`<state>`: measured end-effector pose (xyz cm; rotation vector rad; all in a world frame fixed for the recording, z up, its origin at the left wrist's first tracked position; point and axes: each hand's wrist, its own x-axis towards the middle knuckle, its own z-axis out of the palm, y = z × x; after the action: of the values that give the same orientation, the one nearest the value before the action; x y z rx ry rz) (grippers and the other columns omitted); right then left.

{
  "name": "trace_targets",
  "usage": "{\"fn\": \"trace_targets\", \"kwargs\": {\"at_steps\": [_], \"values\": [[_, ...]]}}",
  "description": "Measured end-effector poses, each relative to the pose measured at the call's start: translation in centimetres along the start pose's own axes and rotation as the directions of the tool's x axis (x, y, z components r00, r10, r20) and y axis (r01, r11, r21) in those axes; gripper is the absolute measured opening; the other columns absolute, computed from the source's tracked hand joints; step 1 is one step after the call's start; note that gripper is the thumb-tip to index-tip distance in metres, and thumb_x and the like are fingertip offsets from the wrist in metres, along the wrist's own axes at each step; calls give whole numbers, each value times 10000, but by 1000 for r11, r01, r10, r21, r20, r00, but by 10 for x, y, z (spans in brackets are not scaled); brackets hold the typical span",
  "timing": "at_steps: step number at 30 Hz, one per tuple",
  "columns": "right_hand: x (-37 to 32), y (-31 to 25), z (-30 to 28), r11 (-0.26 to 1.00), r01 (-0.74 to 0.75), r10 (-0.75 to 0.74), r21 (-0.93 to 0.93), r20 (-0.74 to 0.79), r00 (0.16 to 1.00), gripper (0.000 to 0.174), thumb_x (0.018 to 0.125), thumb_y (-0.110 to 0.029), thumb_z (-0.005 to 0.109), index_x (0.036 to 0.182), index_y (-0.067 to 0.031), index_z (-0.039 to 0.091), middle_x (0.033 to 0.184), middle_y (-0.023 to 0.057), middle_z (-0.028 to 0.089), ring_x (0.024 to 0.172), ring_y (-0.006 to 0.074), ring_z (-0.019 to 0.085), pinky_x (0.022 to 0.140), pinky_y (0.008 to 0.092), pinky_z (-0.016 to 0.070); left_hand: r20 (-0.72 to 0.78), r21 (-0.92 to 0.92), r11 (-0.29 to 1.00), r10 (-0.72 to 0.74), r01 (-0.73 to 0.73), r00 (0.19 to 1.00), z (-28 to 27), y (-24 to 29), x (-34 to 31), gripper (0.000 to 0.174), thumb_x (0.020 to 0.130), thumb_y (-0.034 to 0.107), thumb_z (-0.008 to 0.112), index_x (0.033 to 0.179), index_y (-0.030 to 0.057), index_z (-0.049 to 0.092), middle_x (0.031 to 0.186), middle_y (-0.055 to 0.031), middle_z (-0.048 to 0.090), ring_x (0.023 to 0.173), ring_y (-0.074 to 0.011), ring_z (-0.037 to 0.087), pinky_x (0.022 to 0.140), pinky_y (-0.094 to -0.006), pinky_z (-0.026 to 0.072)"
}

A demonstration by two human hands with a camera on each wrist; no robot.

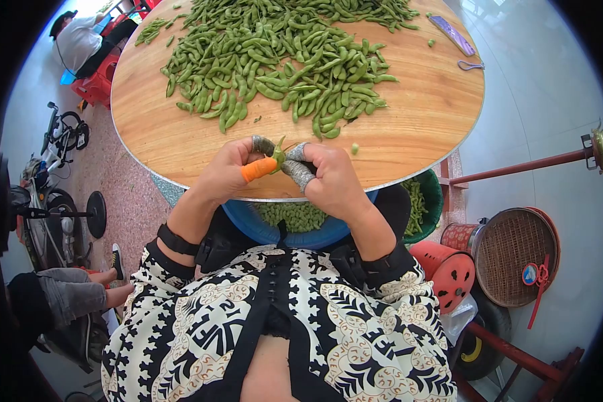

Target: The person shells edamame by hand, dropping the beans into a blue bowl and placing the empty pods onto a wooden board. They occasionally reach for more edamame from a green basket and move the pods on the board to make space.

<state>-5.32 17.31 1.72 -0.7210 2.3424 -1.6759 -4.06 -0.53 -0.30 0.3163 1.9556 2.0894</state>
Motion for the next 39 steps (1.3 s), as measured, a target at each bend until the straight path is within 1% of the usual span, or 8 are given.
{"fn": "trace_targets", "kwargs": {"at_steps": [4, 12, 20, 24, 25, 29, 33, 39], "values": [[0, 3, 2, 994, 101, -103, -42, -36, 994, 79, 690, 4, 546, 765, 24, 564, 625, 114, 524, 554, 181, 482, 515, 277, 384, 9, -108, 954, -279, 278, 960, -5, 15, -3, 125, 820, 136, 511, 907, 46, 504, 729, 5, 523, 508, -32, 437, 413, -126, 307], [-8, 0, 12, 957, 245, -258, -154, -67, 964, 106, 669, 4, 548, 773, 12, 563, 633, 155, 498, 570, 303, 480, 528, 304, 396, -99, -305, 881, -406, 361, 908, 9, 7, -5, 77, 800, 84, 454, 852, 49, 499, 607, -41, 516, 420, -44, 396, 354, -151, 256], [-74, 4, -69, 996, 7, -39, -91, -356, 934, 84, 746, -34, 568, 819, 6, 579, 687, 58, 578, 606, 90, 514, 549, 219, 410, -44, -360, 876, -360, 322, 932, 27, 10, 21, 88, 766, 109, 470, 768, 38, 521, 573, -35, 507, 421, -50, 383, 362, -166, 244], [-140, 36, -132, 942, -332, 279, -36, -465, 840, 119, 761, 12, 516, 868, 22, 568, 712, -18, 533, 640, 53, 475, 571, 182, 387, -19, 270, 959, -80, 82, 997, 55, 9, 55, 164, 759, 168, 541, 777, 6, 558, 599, -38, 530, 484, -77, 446, 427, -190, 335], [-155, 51, -141, 942, -334, 280, -33, -471, 836, 119, 761, 12, 516, 868, 22, 568, 712, -18, 533, 640, 53, 475, 571, 182, 387, 30, 495, 859, 133, -130, 991, 64, 6, 65, 198, 756, 190, 564, 787, -6, 567, 614, -35, 538, 516, -84, 470, 458, -201, 367], [-194, 97, -153, 870, -486, 345, -86, -596, 725, 206, 737, 23, 484, 929, 46, 554, 771, 12, 555, 685, 69, 482, 617, 201, 402, 68, 845, 523, 103, -112, 992, 89, 0, 99, 273, 728, 245, 602, 805, -14, 562, 676, -142, 578, 614, -245, 562, 546, -332, 434], [-196, 111, -149, 865, -498, 363, -61, -608, 706, 194, 744, 11, 501, 926, 46, 558, 785, 16, 558, 719, 72, 485, 646, 208, 402, 186, 936, 285, 105, -208, 977, 96, -10, 108, 210, 719, 192, 561, 727, -14, 524, 706, -207, 556, 703, -359, 541, 617, -415, 431], [-184, 148, -147, 868, -493, 364, -66, -592, 719, 190, 753, -17, 530, 931, 42, 557, 786, 32, 570, 688, 83, 502, 615, 206, 409, 223, 863, 458, 39, -215, 974, 83, -7, 29, 144, 688, 134, 567, 718, 2, 519, 681, -189, 538, 675, -349, 536, 582, -412, 427]]}}
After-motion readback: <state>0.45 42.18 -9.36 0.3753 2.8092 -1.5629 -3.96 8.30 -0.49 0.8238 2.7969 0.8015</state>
